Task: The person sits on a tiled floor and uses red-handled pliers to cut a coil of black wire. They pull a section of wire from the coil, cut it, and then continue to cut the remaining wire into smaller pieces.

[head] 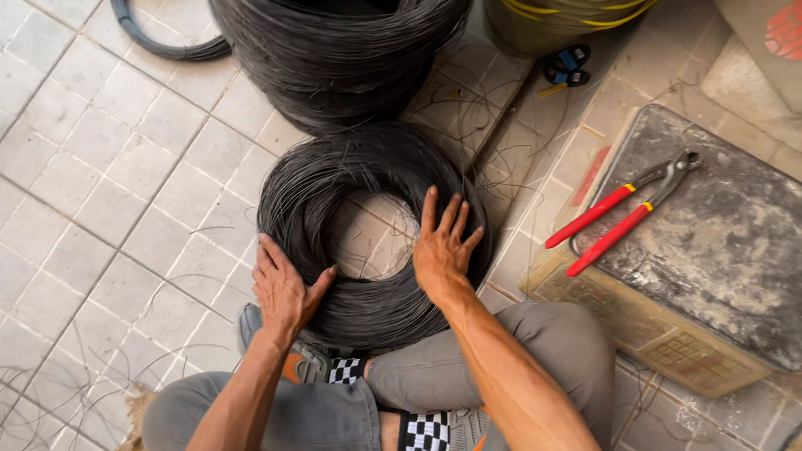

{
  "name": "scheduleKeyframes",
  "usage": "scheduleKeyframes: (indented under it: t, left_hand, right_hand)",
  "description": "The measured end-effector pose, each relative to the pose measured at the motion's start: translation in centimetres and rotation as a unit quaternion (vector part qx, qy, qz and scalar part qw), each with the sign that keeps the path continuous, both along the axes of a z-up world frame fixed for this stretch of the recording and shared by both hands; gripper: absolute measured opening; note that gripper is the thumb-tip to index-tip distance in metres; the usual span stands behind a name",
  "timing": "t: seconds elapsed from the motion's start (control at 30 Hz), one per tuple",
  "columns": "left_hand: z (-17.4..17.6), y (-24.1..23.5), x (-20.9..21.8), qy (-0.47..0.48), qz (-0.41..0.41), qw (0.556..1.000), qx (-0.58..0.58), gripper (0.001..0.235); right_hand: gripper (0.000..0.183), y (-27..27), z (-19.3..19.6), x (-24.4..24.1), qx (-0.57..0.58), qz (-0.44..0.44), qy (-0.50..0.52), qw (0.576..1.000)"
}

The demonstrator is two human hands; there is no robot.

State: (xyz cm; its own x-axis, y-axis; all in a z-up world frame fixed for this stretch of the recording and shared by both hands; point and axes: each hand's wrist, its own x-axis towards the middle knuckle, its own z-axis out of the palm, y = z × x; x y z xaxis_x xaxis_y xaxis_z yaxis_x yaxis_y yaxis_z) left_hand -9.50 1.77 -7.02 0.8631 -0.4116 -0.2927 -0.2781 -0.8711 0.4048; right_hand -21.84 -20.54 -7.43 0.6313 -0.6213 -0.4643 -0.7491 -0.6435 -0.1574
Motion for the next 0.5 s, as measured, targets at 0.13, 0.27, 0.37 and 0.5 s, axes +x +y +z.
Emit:
scheduleKeyframes:
  t: [0.13, 0.27, 0.37, 0.5]
  left_hand:
    - [-1.3, 0.3, 0.8, 0.010, -0.018, 1.000, 0.006, 0.139]
    - [-2.6, 0.8, 0.6, -0.008, -0.012, 0.999, 0.044, 0.140]
    - [-0.6, 0.2, -1.3, -0.084, -0.007, 0.995, 0.051, 0.136]
    - [1.9, -1.4, -4.1, -0.238, -0.059, 0.968, -0.047, 0.118]
  right_hand:
    - [0.089, 0.4, -0.3, -0.3, -0.028, 0.006, 0.020, 0.999]
    - [0.096, 0.4, -0.3, -0.1, 0.009, -0.010, -0.023, 1.000]
    - [0.104, 0.3, -0.4, -0.1, -0.004, -0.014, -0.033, 0.999]
    - [0.109, -0.6, 1.4, 0.9, -0.042, 0.000, -0.084, 0.996]
